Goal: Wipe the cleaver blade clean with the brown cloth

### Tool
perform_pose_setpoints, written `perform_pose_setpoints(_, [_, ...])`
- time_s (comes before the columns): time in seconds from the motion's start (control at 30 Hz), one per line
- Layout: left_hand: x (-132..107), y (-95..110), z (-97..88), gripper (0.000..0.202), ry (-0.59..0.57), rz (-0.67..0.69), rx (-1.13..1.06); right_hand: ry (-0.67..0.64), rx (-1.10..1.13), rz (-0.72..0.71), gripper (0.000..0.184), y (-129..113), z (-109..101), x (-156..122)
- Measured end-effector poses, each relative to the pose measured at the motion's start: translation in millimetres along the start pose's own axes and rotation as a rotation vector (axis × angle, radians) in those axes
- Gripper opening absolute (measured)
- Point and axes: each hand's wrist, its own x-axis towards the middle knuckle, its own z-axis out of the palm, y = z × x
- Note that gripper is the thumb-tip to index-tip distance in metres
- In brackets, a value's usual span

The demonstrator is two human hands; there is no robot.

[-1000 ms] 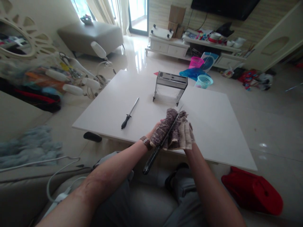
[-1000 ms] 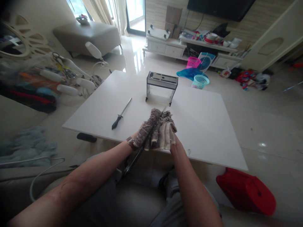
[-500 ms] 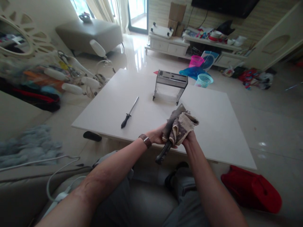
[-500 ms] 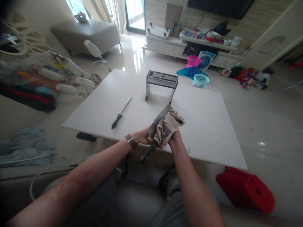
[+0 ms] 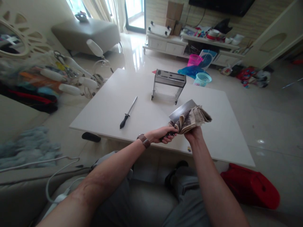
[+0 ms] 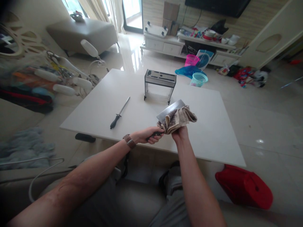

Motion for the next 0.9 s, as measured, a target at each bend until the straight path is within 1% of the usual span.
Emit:
perform_pose_setpoints(0.07, [0, 2, 2.0, 0.033, 0.025, 0.029, 0.026, -0.012, 0.084, 0.001, 0.013, 2, 3, -2])
perform_pose_setpoints(0.1, [-1, 3, 2.9, 0.037, 0.033, 0.044, 0.052, -0.010, 0.119, 0.000, 0.015, 3, 4, -2])
perform_pose_setpoints(0.2, [-4, 2, 4.6, 0.040, 0.060, 0.102, 0.163, 0.021, 0.157, 0.002, 0.035, 9, 3, -2])
perform_pose_setpoints(0.23, [-5, 1, 4.8, 0.039, 0.071, 0.126, 0.205, 0.034, 0.149, 0.005, 0.039, 11, 2, -2])
perform_pose_setpoints(0.33, [-6, -3, 4.9, 0.035, 0.118, 0.175, 0.331, 0.056, 0.124, 0.041, 0.035, 18, -1, -1])
perform_pose_setpoints(0.4, [-7, -4, 5.2, 0.034, 0.137, 0.172, 0.391, 0.053, 0.124, 0.066, 0.031, 20, -3, 1])
perform_pose_setpoints(0.47, [-9, -1, 6.2, 0.035, 0.130, 0.160, 0.423, 0.055, 0.140, 0.056, 0.030, 18, -4, 2])
perform_pose_setpoints(0.6, [-18, 10, 9.1, 0.045, 0.073, 0.118, 0.492, 0.095, 0.209, -0.049, 0.028, 1, -11, 8])
perform_pose_setpoints(0.73, [-26, 18, 9.0, 0.052, 0.093, 0.074, 0.572, 0.130, 0.273, -0.150, 0.018, -27, -23, 9])
perform_pose_setpoints(0.83, [-28, 18, 6.6, 0.053, 0.096, 0.081, 0.554, 0.104, 0.294, -0.160, 0.016, -42, -25, 4])
perform_pose_setpoints(0.9, [-27, 17, 5.3, 0.053, 0.090, 0.094, 0.517, 0.059, 0.287, -0.137, 0.018, -45, -23, -1])
